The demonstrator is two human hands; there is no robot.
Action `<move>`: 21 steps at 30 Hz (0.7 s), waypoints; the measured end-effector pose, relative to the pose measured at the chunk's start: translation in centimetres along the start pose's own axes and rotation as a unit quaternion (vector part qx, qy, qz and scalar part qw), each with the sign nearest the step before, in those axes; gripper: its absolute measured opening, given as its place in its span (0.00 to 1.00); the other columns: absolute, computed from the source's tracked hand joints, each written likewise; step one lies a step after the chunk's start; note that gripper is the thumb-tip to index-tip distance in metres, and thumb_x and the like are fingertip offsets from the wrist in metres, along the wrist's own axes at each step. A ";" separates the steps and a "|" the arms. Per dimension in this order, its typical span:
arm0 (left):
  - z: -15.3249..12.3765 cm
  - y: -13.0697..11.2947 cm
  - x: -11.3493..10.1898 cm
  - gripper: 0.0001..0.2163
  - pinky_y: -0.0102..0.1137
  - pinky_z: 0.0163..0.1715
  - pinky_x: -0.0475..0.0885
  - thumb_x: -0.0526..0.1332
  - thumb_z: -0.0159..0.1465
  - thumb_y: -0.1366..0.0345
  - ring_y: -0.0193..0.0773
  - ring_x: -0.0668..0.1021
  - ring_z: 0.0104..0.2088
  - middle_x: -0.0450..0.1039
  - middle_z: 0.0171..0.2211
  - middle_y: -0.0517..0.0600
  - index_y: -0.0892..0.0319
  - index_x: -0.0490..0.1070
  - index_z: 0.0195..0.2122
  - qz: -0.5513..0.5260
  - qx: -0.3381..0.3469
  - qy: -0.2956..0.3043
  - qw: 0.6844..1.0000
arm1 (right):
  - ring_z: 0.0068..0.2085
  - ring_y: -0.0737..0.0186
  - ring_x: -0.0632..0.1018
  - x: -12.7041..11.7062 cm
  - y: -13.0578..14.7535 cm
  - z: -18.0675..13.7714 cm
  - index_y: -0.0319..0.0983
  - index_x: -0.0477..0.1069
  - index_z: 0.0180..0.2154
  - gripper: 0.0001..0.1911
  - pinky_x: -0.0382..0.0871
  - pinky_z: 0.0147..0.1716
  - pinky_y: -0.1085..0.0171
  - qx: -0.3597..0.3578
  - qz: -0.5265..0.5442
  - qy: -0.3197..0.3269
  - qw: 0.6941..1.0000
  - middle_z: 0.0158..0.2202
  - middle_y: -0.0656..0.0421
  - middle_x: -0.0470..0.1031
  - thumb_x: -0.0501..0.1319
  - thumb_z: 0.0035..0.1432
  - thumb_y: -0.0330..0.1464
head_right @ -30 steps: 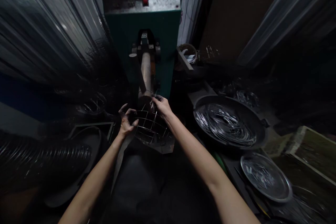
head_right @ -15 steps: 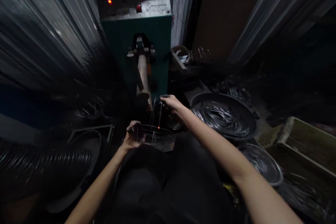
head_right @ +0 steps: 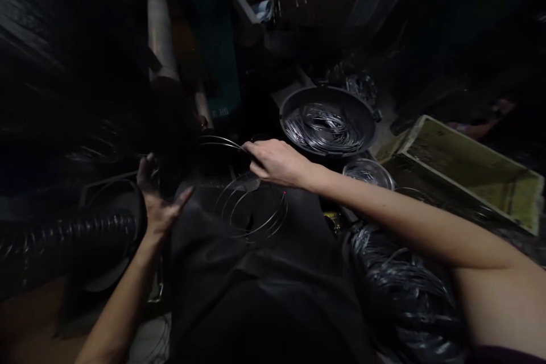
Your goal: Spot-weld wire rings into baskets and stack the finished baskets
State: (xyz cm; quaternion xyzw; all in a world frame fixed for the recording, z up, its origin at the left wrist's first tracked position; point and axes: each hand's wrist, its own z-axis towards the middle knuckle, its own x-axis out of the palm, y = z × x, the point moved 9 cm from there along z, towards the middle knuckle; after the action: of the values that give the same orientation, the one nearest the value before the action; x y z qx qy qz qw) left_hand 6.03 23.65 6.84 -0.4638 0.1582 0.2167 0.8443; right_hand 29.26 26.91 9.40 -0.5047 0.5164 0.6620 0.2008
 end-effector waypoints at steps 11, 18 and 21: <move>-2.4 -5.0 10.7 0.18 0.20 0.14 0.53 0.58 0.60 0.52 0.21 0.56 0.16 0.55 0.21 0.42 0.60 0.73 0.43 -0.436 -0.387 0.113 0.804 | 0.46 0.59 0.74 3.3 -3.1 9.8 0.39 0.70 0.51 0.19 0.64 0.48 0.62 -0.057 0.130 -0.100 0.985 0.47 0.54 0.73 0.56 0.58 0.26; 0.2 -2.4 12.3 0.17 0.23 0.23 0.67 0.63 0.56 0.55 0.26 0.71 0.23 0.66 0.26 0.45 0.60 0.73 0.42 -0.409 -0.382 0.091 0.824 | 0.43 0.58 0.76 6.5 -3.9 13.4 0.41 0.74 0.47 0.14 0.65 0.39 0.67 -0.044 0.016 -0.033 0.998 0.42 0.56 0.77 0.60 0.58 0.32; 0.4 -1.1 11.2 0.15 0.25 0.27 0.69 0.63 0.56 0.55 0.29 0.73 0.26 0.70 0.26 0.47 0.61 0.75 0.38 -0.341 -0.358 0.138 0.858 | 0.42 0.57 0.76 6.9 -5.1 12.9 0.43 0.75 0.45 0.13 0.64 0.35 0.66 -0.017 -0.014 -0.047 0.999 0.42 0.57 0.77 0.58 0.61 0.38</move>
State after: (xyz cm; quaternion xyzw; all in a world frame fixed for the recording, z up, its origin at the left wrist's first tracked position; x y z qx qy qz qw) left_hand 16.24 25.97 2.59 -0.7838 0.0164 -0.1090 0.6111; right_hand 24.48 38.59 0.40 -0.4835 0.4884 0.6906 0.2252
